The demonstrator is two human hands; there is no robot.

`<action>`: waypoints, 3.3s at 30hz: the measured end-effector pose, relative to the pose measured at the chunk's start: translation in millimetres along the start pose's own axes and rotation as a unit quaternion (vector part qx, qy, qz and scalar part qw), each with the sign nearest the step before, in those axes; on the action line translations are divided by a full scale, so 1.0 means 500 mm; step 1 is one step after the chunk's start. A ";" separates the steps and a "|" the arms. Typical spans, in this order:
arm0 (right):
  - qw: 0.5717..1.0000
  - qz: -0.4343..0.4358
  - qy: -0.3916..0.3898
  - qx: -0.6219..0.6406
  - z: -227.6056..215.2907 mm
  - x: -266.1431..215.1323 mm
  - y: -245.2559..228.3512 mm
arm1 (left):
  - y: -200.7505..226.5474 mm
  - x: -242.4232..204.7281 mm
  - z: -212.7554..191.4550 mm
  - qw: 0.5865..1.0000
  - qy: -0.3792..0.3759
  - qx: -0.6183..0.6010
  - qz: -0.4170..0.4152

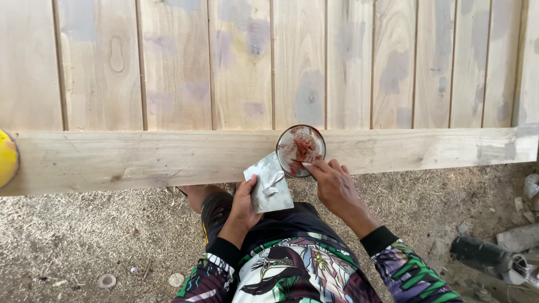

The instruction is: Applying wood filler to a wooden panel and sanding it down to refine the surface.

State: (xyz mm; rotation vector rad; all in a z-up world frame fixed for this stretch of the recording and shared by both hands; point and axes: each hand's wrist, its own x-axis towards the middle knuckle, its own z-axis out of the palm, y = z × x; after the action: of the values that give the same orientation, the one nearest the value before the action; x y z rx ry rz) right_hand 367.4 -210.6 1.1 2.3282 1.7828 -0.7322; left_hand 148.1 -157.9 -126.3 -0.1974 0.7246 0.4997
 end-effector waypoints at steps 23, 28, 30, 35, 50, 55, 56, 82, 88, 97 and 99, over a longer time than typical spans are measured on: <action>0.923 -0.061 0.102 0.367 -0.329 -0.167 -0.028 | 0.103 -0.170 0.342 0.935 -0.085 0.326 0.111; 0.976 -0.095 0.191 0.047 -0.446 -0.221 -0.130 | 0.082 -0.204 0.428 0.869 -0.191 0.416 0.188; 0.972 -0.107 0.205 -0.046 -0.437 -0.215 -0.133 | 0.083 -0.223 0.470 0.867 -0.214 0.391 0.224; 0.957 -0.144 0.208 -0.139 -0.421 -0.238 -0.170 | 0.077 -0.232 0.520 0.842 -0.212 0.411 0.278; 0.946 -0.154 0.194 -0.209 -0.485 -0.214 -0.248 | 0.152 -0.219 0.546 0.832 -0.186 0.444 0.275; 0.935 -0.163 0.217 -0.230 -0.487 -0.145 -0.188 | 0.176 -0.175 0.580 0.869 -0.191 0.379 0.253; 0.933 -0.166 0.215 -0.235 -0.472 -0.152 -0.199 | 0.178 -0.193 0.576 0.877 -0.179 0.380 0.233; 0.920 -0.189 0.230 -0.253 -0.568 -0.111 -0.279 | 0.239 -0.225 0.589 0.855 -0.196 0.369 0.307; 0.909 -0.217 0.245 -0.259 -0.538 -0.112 -0.266 | 0.246 -0.232 0.586 0.859 -0.199 0.352 0.315; 0.921 -0.208 0.244 -0.221 -0.552 -0.129 -0.295 | 0.233 -0.212 0.563 0.851 -0.170 0.329 0.373; 0.926 -0.209 0.243 -0.198 -0.535 -0.153 -0.310 | 0.232 -0.232 0.554 0.857 -0.155 0.336 0.359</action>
State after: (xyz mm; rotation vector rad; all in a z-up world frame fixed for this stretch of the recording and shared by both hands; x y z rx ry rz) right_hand 288.8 -130.7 299.2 1.9816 2.3935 0.2083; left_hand 177.7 -6.0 156.1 0.8320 0.5974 0.9267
